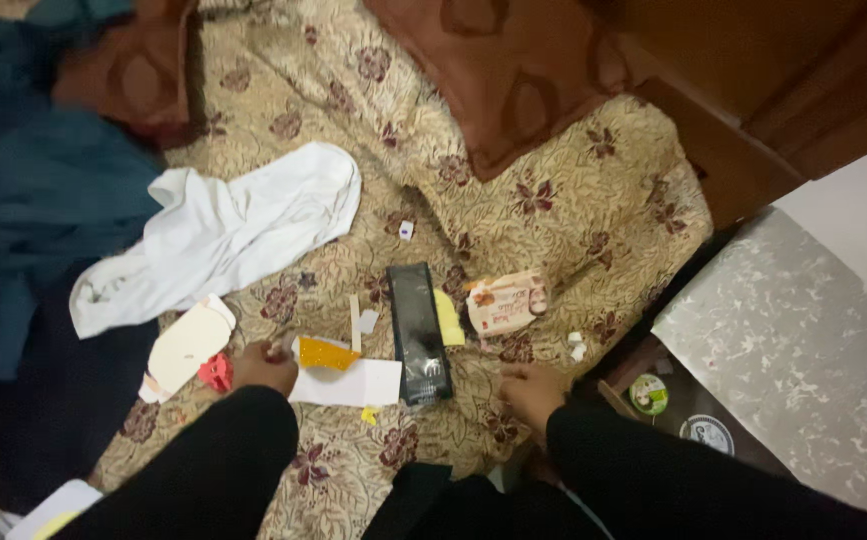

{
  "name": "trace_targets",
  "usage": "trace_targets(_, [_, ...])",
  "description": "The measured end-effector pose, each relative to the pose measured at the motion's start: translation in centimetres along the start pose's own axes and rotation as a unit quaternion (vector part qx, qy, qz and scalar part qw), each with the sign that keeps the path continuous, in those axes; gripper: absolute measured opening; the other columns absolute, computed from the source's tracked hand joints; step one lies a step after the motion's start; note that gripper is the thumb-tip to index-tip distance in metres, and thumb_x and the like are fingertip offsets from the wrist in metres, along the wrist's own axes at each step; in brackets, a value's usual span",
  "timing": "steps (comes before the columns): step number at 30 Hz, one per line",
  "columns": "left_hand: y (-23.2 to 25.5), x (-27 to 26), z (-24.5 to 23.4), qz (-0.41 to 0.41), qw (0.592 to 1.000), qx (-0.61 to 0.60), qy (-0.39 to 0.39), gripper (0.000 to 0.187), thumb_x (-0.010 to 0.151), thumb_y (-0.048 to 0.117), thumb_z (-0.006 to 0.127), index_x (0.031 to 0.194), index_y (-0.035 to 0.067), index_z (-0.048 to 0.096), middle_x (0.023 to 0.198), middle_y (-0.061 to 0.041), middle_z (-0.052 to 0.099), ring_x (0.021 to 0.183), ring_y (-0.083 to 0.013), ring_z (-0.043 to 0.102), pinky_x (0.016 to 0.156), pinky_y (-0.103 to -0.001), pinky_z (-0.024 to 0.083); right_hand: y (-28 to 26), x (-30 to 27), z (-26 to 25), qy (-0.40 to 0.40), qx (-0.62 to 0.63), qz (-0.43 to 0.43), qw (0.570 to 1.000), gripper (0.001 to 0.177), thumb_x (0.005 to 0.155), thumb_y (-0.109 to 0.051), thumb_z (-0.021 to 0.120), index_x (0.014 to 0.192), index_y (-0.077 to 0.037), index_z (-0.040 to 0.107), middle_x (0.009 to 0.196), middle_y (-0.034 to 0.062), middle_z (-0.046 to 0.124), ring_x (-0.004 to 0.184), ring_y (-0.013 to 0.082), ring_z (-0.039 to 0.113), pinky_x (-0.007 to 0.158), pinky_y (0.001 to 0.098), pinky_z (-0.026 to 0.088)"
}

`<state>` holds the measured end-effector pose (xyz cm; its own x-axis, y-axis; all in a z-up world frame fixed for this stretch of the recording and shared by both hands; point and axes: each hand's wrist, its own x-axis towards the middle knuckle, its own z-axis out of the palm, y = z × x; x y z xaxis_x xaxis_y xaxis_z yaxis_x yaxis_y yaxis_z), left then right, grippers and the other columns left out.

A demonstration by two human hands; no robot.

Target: The person moves various personal items, including a brush, containers, and cosmetic products, from the top of the bedside table and the bed into the open drawer, then closes the drawer and arranges the remaining items on the surface.

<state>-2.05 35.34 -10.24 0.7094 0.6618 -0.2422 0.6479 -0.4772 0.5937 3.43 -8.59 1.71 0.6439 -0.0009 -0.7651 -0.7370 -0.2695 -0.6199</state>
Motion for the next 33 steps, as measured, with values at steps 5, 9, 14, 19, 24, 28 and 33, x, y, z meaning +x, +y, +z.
trace_targets(5, [2.6,-2.9,-2.3,0.021,1.000,-0.011,-0.018,0.064,0.069,0.016,0.079,0.130,-0.001,0.064,0.101,-0.021,0.076,0.088,-0.0313,0.075,0.080,-0.041,0.060,1.1,-0.9,-1.9,0.027,-0.016,-0.049,0.998,0.037,0.089,-0.007,0.066,0.124,0.005,0.066,0.088,0.0134,0.069,0.068,0.0198,0.063,0.060,0.0336,0.051])
trace_targets(9, [4.6,-5.0,-2.0,-0.010,1.000,0.004,0.004,0.053,0.068,0.020,0.082,0.118,0.004,0.072,0.099,-0.015,0.079,0.090,-0.0277,0.075,0.085,-0.039,0.058,2.2,-0.2,-4.8,-0.028,-0.029,-0.048,0.998,0.035,0.092,-0.014,0.069,0.121,0.004,0.069,0.092,0.0165,0.065,0.068,0.0182,0.056,0.060,0.0335,0.051])
trace_targets(14, [5.9,-6.8,-0.9,0.043,0.999,-0.019,0.012,0.067,0.067,0.019,0.083,0.129,0.004,0.061,0.099,-0.015,0.074,0.087,-0.0294,0.073,0.081,-0.041,0.058,3.6,-0.1,-6.7,0.049,0.001,-0.048,0.998,0.039,0.086,-0.009,0.069,0.125,-0.002,0.068,0.097,0.0130,0.077,0.071,0.0185,0.068,0.064,0.0314,0.057])
trace_targets(19, [7.2,-7.4,2.8,0.017,0.999,-0.038,0.010,0.064,0.068,0.016,0.082,0.126,0.003,0.060,0.099,-0.014,0.076,0.089,-0.0279,0.073,0.083,-0.040,0.058,3.8,-0.3,-8.5,0.064,0.103,-0.042,0.992,0.038,0.083,-0.003,0.070,0.121,0.000,0.071,0.094,0.0139,0.078,0.071,0.0214,0.064,0.062,0.0341,0.051])
trace_targets(24, [13.5,-8.2,5.9,0.076,0.988,-0.129,-0.037,0.048,0.075,0.011,0.077,0.119,0.004,0.061,0.094,-0.009,0.078,0.088,-0.0219,0.074,0.083,-0.035,0.057,2.6,-0.6,-9.9,0.077,0.079,-0.058,0.992,0.038,0.086,-0.006,0.065,0.123,0.002,0.070,0.095,0.0143,0.071,0.077,0.0215,0.065,0.066,0.0356,0.054])
trace_targets(28, [20.4,-9.6,7.7,0.181,0.963,-0.195,-0.050,0.040,0.077,0.007,0.075,0.115,0.002,0.061,0.090,-0.011,0.074,0.081,-0.0222,0.074,0.077,-0.034,0.059,-0.6,-3.3,-10.5,0.032,0.091,-0.024,0.995,0.042,0.090,-0.007,0.062,0.131,0.001,0.064,0.105,0.0170,0.070,0.085,0.0228,0.065,0.071,0.0365,0.052])
trace_targets(33, [27.7,-14.2,8.3,0.188,0.953,-0.186,-0.151,0.030,0.080,0.002,0.071,0.110,0.000,0.067,0.090,-0.014,0.076,0.076,-0.0202,0.075,0.070,-0.034,0.061,-4.2,-7.0,-12.8,0.004,0.126,0.030,0.992,0.046,0.095,-0.005,0.061,0.141,-0.005,0.060,0.117,0.0156,0.064,0.093,0.0245,0.064,0.076,0.0390,0.053])
